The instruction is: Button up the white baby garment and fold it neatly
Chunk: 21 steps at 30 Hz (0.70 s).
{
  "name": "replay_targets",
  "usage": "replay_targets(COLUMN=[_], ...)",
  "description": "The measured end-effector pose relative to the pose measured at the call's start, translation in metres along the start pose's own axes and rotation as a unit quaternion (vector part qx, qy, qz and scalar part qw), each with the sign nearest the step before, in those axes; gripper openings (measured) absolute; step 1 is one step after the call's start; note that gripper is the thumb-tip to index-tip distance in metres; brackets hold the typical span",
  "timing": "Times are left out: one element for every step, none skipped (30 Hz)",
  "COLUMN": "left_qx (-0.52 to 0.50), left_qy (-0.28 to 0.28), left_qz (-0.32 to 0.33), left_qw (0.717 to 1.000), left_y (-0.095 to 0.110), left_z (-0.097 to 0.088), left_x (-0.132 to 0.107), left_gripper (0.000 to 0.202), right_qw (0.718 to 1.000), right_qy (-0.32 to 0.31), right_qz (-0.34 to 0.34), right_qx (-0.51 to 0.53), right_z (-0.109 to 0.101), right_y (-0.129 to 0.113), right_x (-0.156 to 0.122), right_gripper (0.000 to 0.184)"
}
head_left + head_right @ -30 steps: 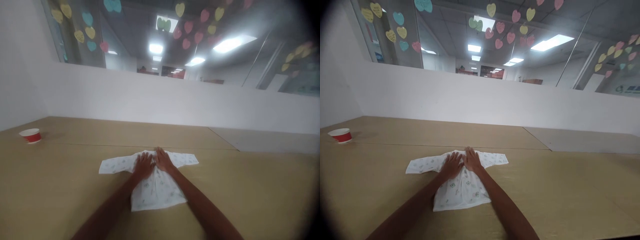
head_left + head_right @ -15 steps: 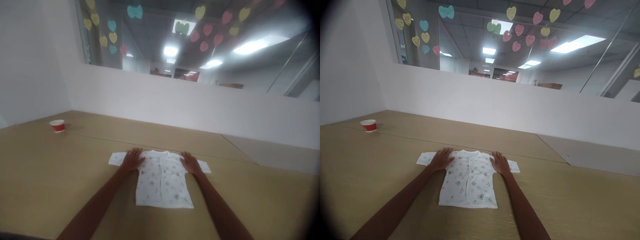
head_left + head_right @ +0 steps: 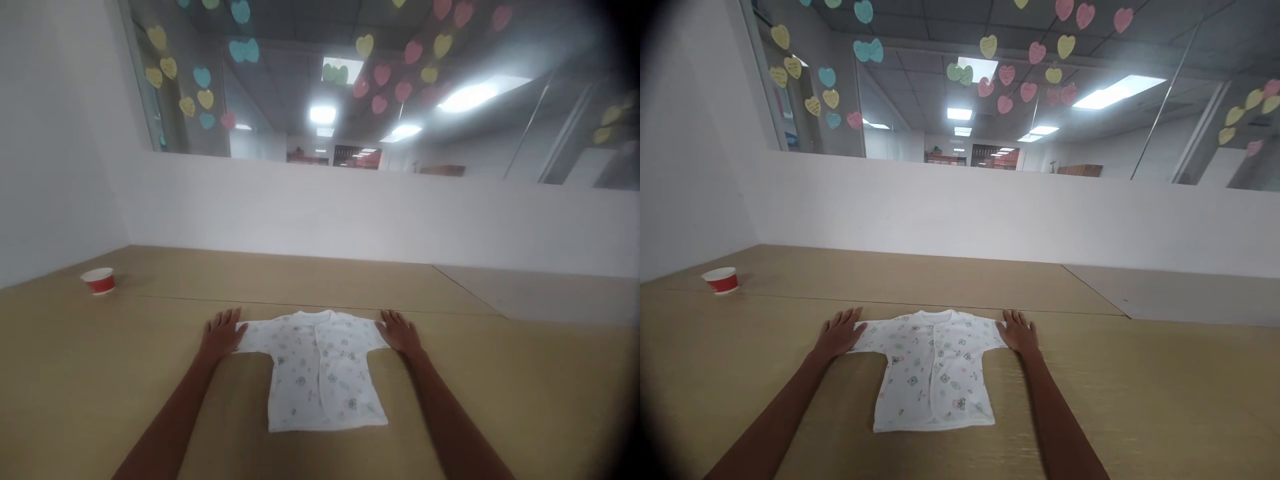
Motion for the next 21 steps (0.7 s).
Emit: replay_targets(left_qx=[-0.008,-0.019,-0.033,-0.05,-0.07,-0.093,-0.116,-0.138,-0.159,-0.177,-0.192,-0.204,-0.212,-0.216,-0.216,-0.214,-0.211,-0.208,-0.206,-0.207,-0.21], left_qy=[0.002,0.002,0.002,0.0,-0.003,-0.007,-0.01,-0.012,-0.016,-0.023,-0.034,-0.047,-0.063,-0.08,-0.097,-0.112,-0.124,-0.132,-0.136,-0.136,-0.132], left_qz=[0.012,0.033,0.062,0.095,0.129,0.156,0.174,0.182,0.182,0.18,0.178,0.178,0.181,0.183,0.185,0.187,0.188,0.188,0.19,0.195,0.202], left_qw=[1.0,0.999,0.998,0.994,0.989,0.983,0.978,0.974,0.97,0.967,0.965,0.962,0.958,0.956,0.954,0.952,0.951,0.951,0.95,0.949,0.947], left_y=[0.004,0.012,0.024,0.039,0.057,0.074,0.091,0.105,0.117,0.125,0.13,0.132,0.132,0.129,0.123,0.117,0.11,0.103,0.097,0.093,0.09], left_z=[-0.003,-0.005,-0.006,-0.006,-0.006,-0.006,-0.005,-0.005,-0.005,-0.005,-0.007,-0.008,-0.01,-0.012,-0.013,-0.014,-0.015,-0.015,-0.015,-0.015,-0.016], left_x=[0.001,0.003,0.005,0.009,0.013,0.019,0.025,0.031,0.037,0.043,0.048,0.052,0.054,0.056,0.056,0.056,0.055,0.054,0.053,0.053,0.053], left_gripper=[0.05,0.045,0.041,0.038,0.038,0.04,0.041,0.042,0.042,0.042,0.041,0.041,0.04,0.038,0.035,0.03,0.026,0.023,0.021,0.021,0.022], right_qw=[1.0,0.998,0.996,0.992,0.986,0.979,0.975,0.972,0.97,0.97,0.97,0.971,0.971,0.969,0.967,0.963,0.959,0.954,0.948,0.942,0.933], right_qy=[0.022,0.048,0.073,0.094,0.103,0.097,0.084,0.068,0.049,0.031,0.013,-0.006,-0.024,-0.042,-0.059,-0.073,-0.083,-0.088,-0.087,-0.084,-0.078], right_qz=[-0.005,-0.017,-0.036,-0.063,-0.1,-0.133,-0.153,-0.167,-0.172,-0.17,-0.166,-0.16,-0.158,-0.161,-0.169,-0.18,-0.193,-0.205,-0.219,-0.235,-0.253], right_qx=[0.012,0.025,0.043,0.061,0.089,0.117,0.136,0.153,0.165,0.172,0.177,0.179,0.18,0.181,0.183,0.186,0.192,0.201,0.212,0.226,0.242], right_z=[-0.005,-0.01,-0.016,-0.02,-0.024,-0.026,-0.026,-0.026,-0.025,-0.024,-0.022,-0.021,-0.02,-0.019,-0.018,-0.018,-0.018,-0.018,-0.019,-0.02,-0.021], right_y=[-0.007,-0.018,-0.032,-0.048,-0.066,-0.084,-0.101,-0.114,-0.125,-0.132,-0.137,-0.138,-0.138,-0.136,-0.133,-0.13,-0.127,-0.123,-0.12,-0.117,-0.115], right_x=[-0.002,-0.005,-0.007,-0.01,-0.012,-0.014,-0.014,-0.014,-0.012,-0.01,-0.007,-0.005,-0.002,0.001,0.003,0.004,0.005,0.005,0.005,0.005,0.004], right_gripper=[0.044,0.041,0.038,0.039,0.039,0.039,0.038,0.04,0.04,0.041,0.04,0.038,0.036,0.033,0.028,0.023,0.018,0.013,0.011,0.011,0.012])
Point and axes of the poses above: each hand's wrist, its own x-axis towards the middle knuckle, its own z-axis out of the palm, y = z × x, the point moved 6 cm from there along x, towards the middle knuckle, and after that the axes turned 7 degrees about z, right-handed, at the moved point
